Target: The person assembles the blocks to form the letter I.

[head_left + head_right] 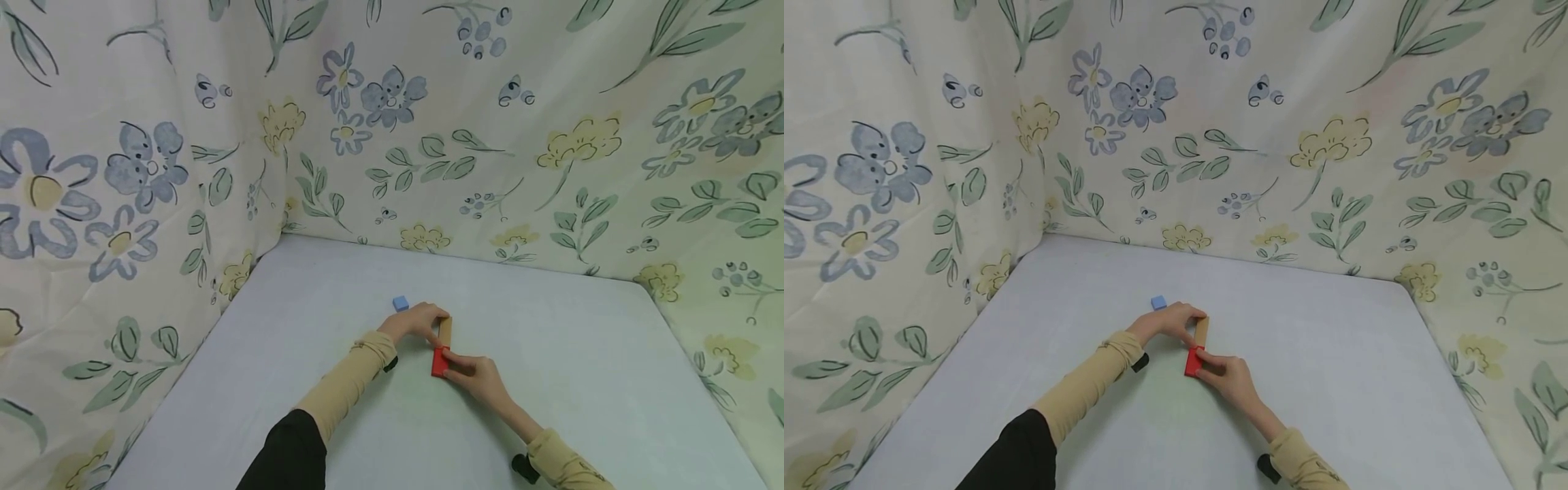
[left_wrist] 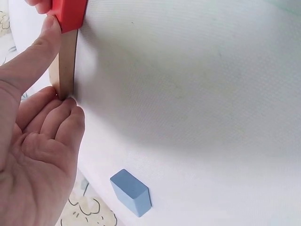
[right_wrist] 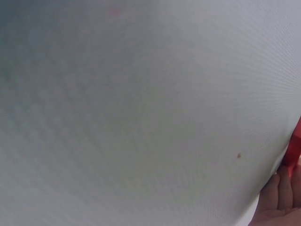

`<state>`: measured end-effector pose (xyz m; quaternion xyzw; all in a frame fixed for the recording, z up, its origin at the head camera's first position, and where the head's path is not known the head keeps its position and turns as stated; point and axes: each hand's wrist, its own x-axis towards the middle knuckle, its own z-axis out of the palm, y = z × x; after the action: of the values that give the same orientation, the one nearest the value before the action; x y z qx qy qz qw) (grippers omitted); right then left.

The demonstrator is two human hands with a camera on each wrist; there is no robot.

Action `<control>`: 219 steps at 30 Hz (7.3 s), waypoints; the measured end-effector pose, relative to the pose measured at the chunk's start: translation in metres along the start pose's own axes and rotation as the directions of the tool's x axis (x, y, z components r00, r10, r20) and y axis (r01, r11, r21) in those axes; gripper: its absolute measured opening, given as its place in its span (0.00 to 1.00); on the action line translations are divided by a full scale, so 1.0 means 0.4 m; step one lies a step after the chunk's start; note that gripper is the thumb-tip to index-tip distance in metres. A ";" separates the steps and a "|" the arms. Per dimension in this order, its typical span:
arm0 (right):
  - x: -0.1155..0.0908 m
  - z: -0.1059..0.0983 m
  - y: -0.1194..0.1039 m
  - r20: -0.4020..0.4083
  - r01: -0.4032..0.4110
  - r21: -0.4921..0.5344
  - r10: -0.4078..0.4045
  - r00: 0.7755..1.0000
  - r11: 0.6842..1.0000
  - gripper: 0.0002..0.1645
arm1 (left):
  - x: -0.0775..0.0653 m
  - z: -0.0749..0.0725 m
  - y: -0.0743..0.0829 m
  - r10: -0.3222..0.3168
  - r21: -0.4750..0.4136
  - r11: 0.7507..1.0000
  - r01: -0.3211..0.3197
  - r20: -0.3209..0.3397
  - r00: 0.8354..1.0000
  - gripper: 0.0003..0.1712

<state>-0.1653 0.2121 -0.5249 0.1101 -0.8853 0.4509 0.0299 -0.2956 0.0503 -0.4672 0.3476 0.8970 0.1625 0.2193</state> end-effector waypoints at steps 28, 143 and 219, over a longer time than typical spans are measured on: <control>0.011 -0.006 0.002 0.040 -0.111 0.041 0.110 0.993 0.993 0.23 | 0.001 0.003 0.001 -0.030 -0.002 1.000 0.030 0.007 1.000 0.40; 0.071 -0.008 0.006 -0.019 -0.083 0.022 0.083 0.996 0.996 0.22 | -0.113 -0.036 -0.191 -0.191 -0.465 0.885 -0.007 -0.378 0.906 0.38; 0.072 -0.006 0.015 -0.023 -0.095 0.015 0.095 0.995 0.995 0.22 | -0.070 0.064 -0.206 -0.327 -0.473 0.881 0.029 -0.563 0.759 0.23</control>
<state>-0.1948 0.2126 -0.5237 0.0628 -0.8860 0.4591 0.0183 -0.3097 -0.0238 -0.5176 0.1257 0.8875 0.4433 -0.0053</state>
